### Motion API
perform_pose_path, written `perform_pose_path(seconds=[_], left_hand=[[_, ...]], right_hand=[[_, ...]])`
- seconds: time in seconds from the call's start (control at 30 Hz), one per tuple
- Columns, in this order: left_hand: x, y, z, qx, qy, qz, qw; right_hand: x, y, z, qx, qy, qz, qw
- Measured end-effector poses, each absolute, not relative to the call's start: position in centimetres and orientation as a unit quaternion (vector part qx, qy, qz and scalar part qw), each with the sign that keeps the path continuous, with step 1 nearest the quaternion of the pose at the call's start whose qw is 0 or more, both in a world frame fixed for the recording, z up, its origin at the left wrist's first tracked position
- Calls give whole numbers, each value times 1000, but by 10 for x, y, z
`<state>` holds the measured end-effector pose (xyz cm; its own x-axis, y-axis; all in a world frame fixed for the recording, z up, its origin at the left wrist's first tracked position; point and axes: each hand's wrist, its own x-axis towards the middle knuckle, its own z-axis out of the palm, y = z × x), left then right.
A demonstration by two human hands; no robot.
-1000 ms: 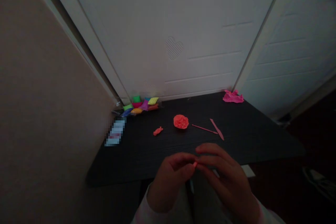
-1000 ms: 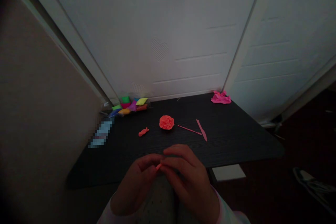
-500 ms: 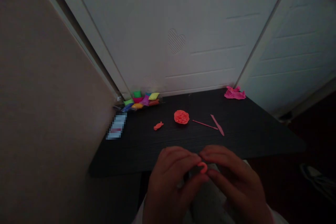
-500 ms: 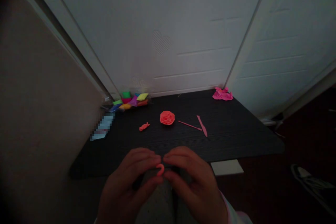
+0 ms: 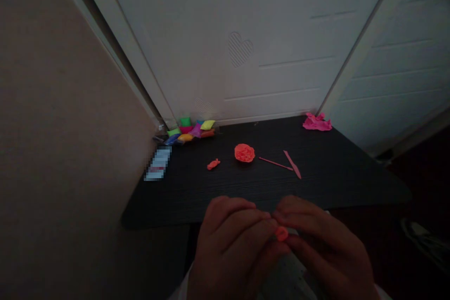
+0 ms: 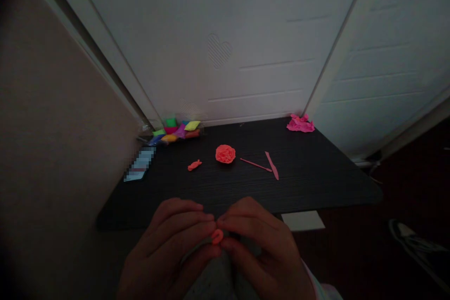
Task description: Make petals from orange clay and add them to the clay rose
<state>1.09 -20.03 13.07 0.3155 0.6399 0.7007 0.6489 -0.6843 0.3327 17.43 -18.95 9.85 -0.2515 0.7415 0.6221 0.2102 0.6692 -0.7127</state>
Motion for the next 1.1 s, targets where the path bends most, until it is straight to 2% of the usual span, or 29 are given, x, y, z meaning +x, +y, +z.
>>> perform_pose_path(seconds=[0.23,0.67,1.1], left_hand=[[10,-200,132,-819,-392,-419,12],[12,-201,130,-786,-390,-469,-107],[8,-199,131,-794,-400,-449,-92]], right_hand=[[177,-189,102,-311,-756,261,514],[172,-192,100,-307,-732,268,547],[177,-190,104,-321,-761,235,512]])
